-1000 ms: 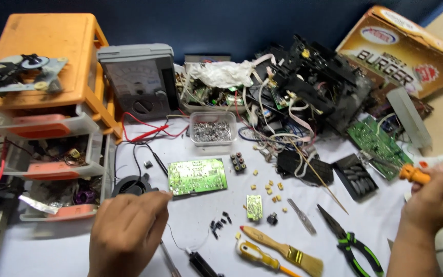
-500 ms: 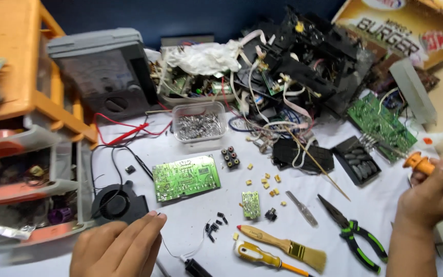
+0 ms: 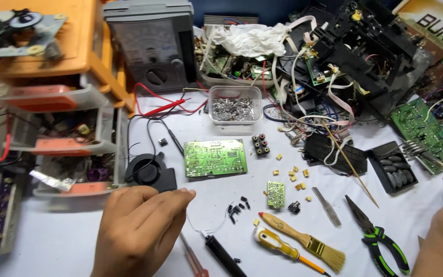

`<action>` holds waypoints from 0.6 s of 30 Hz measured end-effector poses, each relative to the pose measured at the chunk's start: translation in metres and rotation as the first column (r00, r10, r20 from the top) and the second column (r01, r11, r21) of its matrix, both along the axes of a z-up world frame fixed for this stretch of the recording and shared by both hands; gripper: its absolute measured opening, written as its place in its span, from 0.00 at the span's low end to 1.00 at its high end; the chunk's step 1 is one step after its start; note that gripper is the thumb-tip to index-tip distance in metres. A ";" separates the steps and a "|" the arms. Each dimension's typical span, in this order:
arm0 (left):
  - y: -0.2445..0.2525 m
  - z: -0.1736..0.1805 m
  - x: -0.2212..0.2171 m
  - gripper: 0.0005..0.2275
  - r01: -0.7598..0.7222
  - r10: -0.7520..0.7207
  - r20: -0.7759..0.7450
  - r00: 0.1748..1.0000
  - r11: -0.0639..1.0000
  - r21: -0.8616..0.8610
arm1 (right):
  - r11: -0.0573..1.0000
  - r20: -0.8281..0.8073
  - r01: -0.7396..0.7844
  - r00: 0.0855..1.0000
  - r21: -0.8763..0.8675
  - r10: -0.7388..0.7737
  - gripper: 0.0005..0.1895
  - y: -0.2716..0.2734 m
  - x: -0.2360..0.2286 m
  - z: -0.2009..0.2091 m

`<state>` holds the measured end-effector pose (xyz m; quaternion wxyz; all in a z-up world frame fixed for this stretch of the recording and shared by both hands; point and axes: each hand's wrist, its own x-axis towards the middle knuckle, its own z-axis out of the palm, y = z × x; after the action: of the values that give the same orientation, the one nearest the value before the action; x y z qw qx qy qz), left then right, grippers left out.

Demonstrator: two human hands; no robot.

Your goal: The person is soldering components onto a small green printed circuit board and then inserting various electronic components into a larger brown circuit board.

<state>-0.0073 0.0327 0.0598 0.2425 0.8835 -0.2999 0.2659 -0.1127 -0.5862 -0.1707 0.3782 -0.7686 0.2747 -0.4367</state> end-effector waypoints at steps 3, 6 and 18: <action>0.015 0.006 -0.013 0.04 0.021 -0.022 -0.018 1.000 0.999 -0.028 | 0.989 -0.023 -0.056 0.998 0.138 0.060 0.08 -0.001 0.005 0.006; 0.038 -0.001 -0.027 0.04 0.026 -0.027 -0.040 0.999 1.000 -0.014 | 0.956 -0.041 -0.104 0.992 0.275 0.120 0.09 0.004 0.011 0.010; 0.092 -0.031 -0.001 0.08 0.480 -0.478 -0.071 0.875 0.877 0.008 | 0.980 -0.088 0.043 0.994 -0.194 -0.061 0.15 0.234 -0.044 0.064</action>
<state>-0.0079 0.1251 0.0292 0.2996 0.7932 -0.5042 0.1640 -0.1567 -0.3522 -0.1071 0.2778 -0.8136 0.2686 -0.4344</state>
